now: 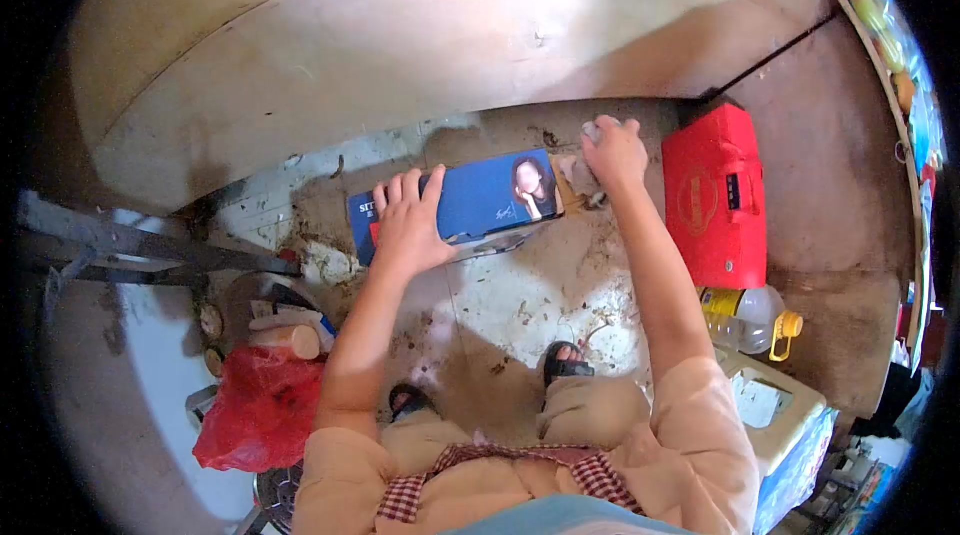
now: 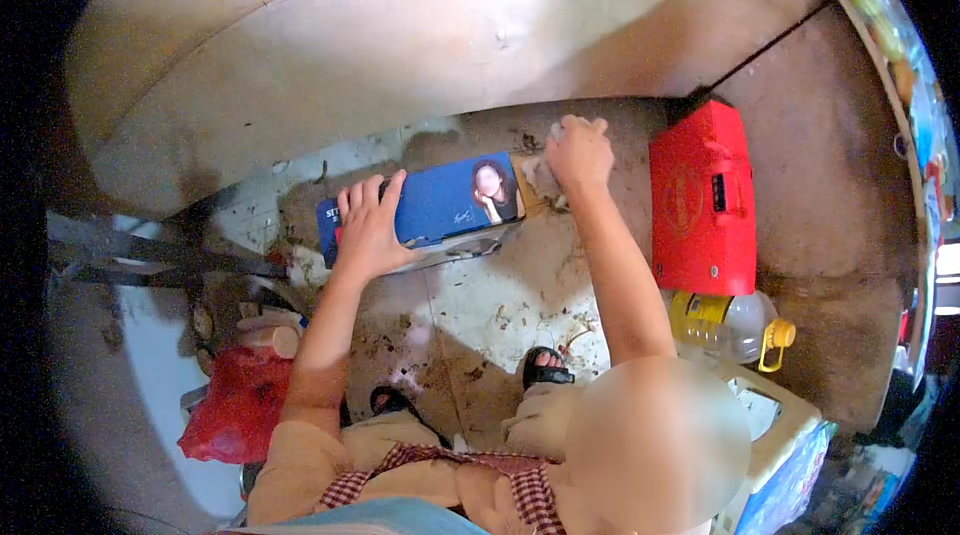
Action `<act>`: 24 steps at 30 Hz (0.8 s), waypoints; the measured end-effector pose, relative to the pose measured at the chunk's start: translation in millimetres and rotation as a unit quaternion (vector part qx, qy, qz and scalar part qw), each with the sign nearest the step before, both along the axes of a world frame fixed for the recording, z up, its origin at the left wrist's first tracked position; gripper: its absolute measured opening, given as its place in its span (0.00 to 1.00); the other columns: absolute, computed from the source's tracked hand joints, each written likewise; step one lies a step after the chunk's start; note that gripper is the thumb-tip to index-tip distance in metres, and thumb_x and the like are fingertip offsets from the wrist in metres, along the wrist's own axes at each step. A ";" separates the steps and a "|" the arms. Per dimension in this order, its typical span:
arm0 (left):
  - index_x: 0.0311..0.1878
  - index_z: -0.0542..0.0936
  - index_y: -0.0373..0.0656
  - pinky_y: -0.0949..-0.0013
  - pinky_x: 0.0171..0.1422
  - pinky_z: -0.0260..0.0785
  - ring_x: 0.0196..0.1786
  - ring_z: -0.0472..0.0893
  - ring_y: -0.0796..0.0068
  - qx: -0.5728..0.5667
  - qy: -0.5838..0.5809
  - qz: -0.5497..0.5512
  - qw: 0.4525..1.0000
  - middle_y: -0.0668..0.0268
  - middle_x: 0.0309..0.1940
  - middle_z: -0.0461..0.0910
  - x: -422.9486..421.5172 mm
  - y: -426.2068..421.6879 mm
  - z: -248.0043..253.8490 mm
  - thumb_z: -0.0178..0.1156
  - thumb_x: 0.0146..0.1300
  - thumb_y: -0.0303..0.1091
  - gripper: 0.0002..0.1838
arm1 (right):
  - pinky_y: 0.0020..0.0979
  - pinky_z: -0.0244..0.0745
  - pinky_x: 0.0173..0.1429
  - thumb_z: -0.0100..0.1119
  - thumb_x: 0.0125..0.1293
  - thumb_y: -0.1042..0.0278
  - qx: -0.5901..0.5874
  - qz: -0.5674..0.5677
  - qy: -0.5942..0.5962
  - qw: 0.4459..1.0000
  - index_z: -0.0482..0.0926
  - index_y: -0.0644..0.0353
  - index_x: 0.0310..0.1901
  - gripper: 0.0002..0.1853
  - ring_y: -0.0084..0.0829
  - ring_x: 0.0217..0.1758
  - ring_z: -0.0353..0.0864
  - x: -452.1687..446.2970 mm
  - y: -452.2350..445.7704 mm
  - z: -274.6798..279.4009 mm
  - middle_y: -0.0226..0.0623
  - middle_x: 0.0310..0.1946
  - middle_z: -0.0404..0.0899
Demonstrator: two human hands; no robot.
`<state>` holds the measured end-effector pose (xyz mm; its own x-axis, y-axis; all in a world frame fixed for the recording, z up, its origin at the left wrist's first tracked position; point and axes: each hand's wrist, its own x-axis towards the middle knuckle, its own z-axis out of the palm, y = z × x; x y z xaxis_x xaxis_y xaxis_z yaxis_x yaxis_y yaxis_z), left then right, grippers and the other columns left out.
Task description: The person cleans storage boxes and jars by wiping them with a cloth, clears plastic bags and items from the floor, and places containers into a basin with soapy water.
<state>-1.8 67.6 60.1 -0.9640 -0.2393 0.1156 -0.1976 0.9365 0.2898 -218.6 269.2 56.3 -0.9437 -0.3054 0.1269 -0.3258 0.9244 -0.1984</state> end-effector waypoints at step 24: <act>0.68 0.64 0.52 0.50 0.66 0.48 0.58 0.64 0.51 0.012 -0.031 0.091 0.995 0.50 0.52 0.66 6.0 6.4 -1.5 0.75 0.28 0.48 0.55 | 0.44 0.74 0.48 0.62 0.58 0.58 -0.144 0.047 0.120 0.981 0.76 0.45 0.51 0.18 0.51 0.47 0.76 65.6 25.0 52.6 0.50 0.51 0.69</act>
<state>4.2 74.0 58.6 -0.9092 -0.4135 0.0495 -0.3823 0.8758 0.2945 -153.0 294.2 108.9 -0.8459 -0.3078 0.4356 -0.4755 0.8051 -0.3544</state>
